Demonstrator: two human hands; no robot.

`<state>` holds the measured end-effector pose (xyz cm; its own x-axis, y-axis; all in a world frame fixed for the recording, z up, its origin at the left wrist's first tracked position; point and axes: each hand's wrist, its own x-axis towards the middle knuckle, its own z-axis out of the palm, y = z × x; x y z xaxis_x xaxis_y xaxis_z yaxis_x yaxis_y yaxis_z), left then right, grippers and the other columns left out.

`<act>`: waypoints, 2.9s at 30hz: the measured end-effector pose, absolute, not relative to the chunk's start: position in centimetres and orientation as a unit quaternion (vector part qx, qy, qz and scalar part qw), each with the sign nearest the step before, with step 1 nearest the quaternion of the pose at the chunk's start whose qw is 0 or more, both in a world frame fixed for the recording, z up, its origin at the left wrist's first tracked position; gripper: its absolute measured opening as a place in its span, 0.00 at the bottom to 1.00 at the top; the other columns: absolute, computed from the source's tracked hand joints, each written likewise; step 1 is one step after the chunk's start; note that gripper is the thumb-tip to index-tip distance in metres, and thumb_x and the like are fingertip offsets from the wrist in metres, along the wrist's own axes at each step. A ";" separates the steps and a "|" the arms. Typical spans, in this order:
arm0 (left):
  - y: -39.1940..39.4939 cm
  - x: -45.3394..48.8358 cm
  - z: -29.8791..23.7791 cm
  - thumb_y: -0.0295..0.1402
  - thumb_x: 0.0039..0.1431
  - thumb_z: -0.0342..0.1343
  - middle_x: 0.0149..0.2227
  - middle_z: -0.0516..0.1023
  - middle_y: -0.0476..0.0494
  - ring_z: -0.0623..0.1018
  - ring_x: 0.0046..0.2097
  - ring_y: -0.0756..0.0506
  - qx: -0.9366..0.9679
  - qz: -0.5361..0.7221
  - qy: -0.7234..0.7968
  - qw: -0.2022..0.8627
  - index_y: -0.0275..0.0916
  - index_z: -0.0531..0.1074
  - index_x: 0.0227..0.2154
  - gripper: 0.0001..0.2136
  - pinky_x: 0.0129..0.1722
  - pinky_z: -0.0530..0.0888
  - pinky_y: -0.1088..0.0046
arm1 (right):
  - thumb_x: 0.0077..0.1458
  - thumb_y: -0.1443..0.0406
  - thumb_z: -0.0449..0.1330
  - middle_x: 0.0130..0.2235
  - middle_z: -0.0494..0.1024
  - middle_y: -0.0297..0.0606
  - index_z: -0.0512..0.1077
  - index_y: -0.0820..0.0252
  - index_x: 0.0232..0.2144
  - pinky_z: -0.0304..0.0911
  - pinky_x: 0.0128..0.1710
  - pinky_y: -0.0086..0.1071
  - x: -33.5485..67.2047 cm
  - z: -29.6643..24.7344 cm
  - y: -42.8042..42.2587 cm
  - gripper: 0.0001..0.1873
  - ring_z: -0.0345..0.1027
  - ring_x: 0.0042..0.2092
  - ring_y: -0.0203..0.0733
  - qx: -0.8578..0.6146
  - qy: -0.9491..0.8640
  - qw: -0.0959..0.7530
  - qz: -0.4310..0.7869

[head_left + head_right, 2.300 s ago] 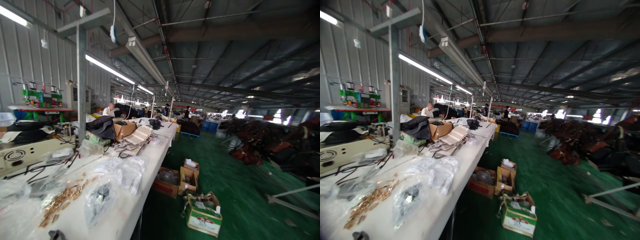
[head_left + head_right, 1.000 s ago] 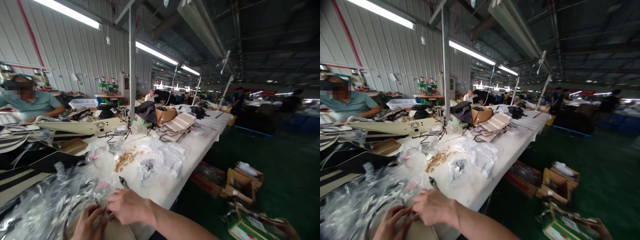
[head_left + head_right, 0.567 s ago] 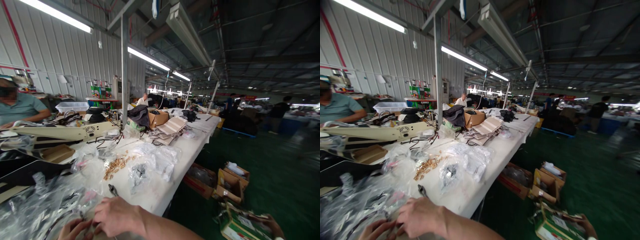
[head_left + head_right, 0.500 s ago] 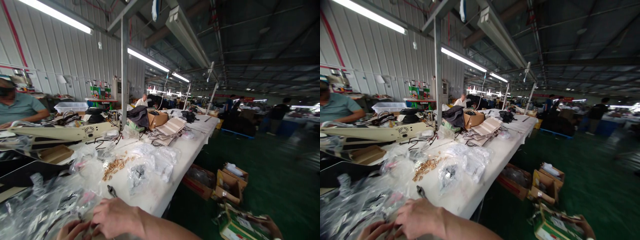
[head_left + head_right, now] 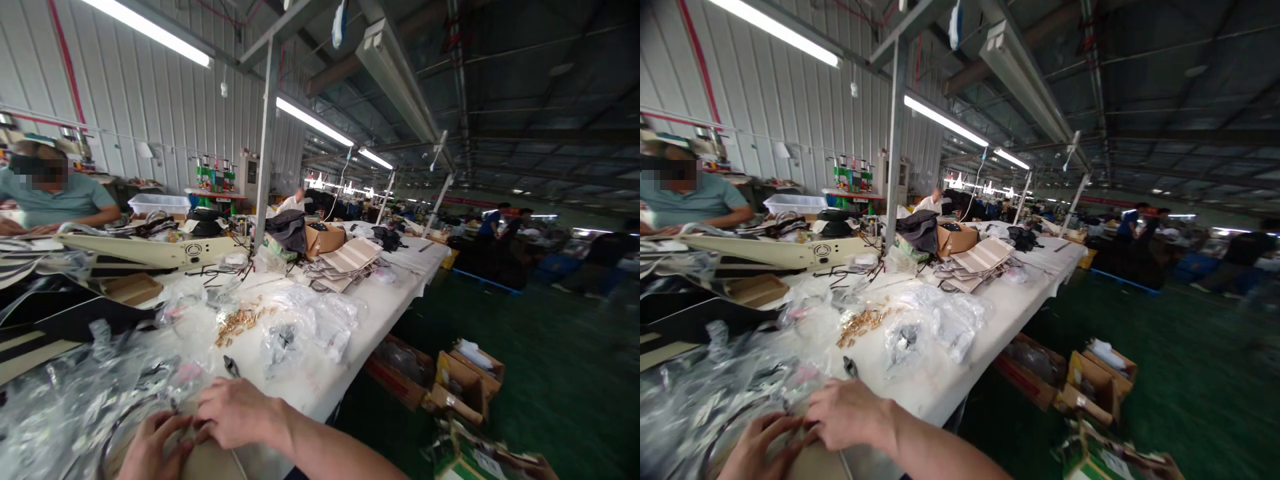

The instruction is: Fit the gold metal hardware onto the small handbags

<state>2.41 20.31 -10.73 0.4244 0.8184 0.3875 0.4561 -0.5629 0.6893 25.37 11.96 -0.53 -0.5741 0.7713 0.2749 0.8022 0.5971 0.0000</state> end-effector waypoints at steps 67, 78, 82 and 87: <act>12.3 3.9 -3.8 0.20 0.54 0.64 0.50 0.75 0.37 0.79 0.52 0.36 0.760 0.351 0.462 0.294 0.40 0.82 0.41 0.13 0.58 0.79 0.56 | 0.70 0.65 0.65 0.47 0.82 0.41 0.79 0.51 0.48 0.75 0.48 0.40 25.2 -3.1 8.4 0.06 0.77 0.46 0.49 -0.471 -0.758 0.391 0.225; 12.3 3.8 -3.7 0.20 0.55 0.65 0.50 0.75 0.37 0.79 0.54 0.36 0.760 0.354 0.459 0.294 0.41 0.83 0.42 0.14 0.60 0.79 0.55 | 0.74 0.61 0.63 0.58 0.80 0.46 0.83 0.50 0.54 0.75 0.63 0.47 24.9 -2.1 7.9 0.12 0.77 0.61 0.55 -0.476 -0.764 0.364 0.238; 12.3 3.8 -3.5 0.20 0.54 0.64 0.51 0.75 0.37 0.80 0.53 0.36 0.757 0.350 0.463 0.300 0.40 0.84 0.42 0.14 0.60 0.79 0.55 | 0.73 0.55 0.65 0.57 0.83 0.47 0.83 0.53 0.55 0.79 0.49 0.40 27.2 -2.4 9.7 0.16 0.80 0.52 0.52 -0.523 -0.721 0.378 0.253; 12.6 4.1 -3.5 0.18 0.52 0.65 0.51 0.76 0.37 0.80 0.52 0.36 0.758 0.334 0.474 0.297 0.39 0.84 0.41 0.15 0.59 0.79 0.56 | 0.64 0.56 0.69 0.46 0.83 0.51 0.84 0.59 0.47 0.74 0.49 0.42 29.5 -3.6 14.7 0.15 0.80 0.46 0.54 -0.683 -0.620 0.371 0.106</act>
